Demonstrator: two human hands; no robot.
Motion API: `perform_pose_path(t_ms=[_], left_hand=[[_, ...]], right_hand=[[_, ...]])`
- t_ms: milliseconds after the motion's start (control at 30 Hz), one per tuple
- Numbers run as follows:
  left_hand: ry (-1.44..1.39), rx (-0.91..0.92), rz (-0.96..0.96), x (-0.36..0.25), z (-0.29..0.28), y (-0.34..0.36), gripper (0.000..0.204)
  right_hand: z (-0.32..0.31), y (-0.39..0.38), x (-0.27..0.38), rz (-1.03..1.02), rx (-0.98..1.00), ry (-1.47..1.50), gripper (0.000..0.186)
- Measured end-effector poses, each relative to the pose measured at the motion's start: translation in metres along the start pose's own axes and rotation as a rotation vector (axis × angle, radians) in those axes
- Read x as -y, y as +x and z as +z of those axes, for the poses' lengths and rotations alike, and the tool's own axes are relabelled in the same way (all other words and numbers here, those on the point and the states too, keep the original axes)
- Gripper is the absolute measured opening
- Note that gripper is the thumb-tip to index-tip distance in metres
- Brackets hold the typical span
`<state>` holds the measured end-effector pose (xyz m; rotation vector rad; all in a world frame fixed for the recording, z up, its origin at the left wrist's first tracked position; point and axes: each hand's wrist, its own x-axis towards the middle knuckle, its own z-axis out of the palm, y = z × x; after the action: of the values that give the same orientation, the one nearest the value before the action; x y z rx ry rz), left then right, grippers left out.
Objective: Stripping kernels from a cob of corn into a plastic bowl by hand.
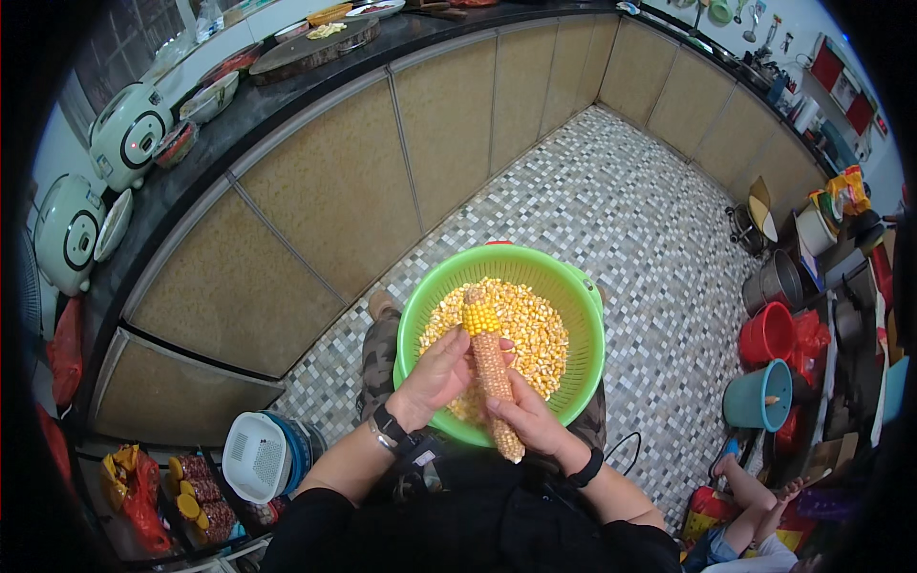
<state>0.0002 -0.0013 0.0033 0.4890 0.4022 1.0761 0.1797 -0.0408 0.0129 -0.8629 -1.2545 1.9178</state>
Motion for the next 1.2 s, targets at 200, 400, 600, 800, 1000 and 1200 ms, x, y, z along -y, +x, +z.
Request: perform_pose_path(t_ms=[200, 400, 600, 800, 1000, 1200], left_hand=[[0.061, 0.017, 0.001, -0.001, -0.001, 0.000, 0.050], [0.075, -0.004, -0.008, -0.002, 0.000, -0.001, 0.049], [0.059, -0.009, -0.012, -0.004, 0.004, -0.001, 0.045], [0.048, -0.021, -0.020, -0.007, 0.008, -0.001, 0.045], [-0.011, 0.056, 0.029, -0.007, 0.007, -0.003, 0.046], [-0.039, -0.040, 0.002, -0.001, -0.002, -0.002, 0.048]], right_hand=[[-0.002, 0.000, 0.000, 0.005, 0.010, -0.018, 0.047], [-0.001, -0.001, 0.001, 0.011, 0.006, -0.009, 0.047], [-0.001, 0.000, 0.002, -0.009, 0.018, 0.007, 0.047], [-0.002, -0.001, 0.004, 0.015, 0.031, 0.009, 0.048], [-0.002, -0.001, 0.006, 0.090, 0.083, 0.059, 0.055], [0.000, 0.001, 0.003, 0.017, 0.008, -0.052, 0.046]])
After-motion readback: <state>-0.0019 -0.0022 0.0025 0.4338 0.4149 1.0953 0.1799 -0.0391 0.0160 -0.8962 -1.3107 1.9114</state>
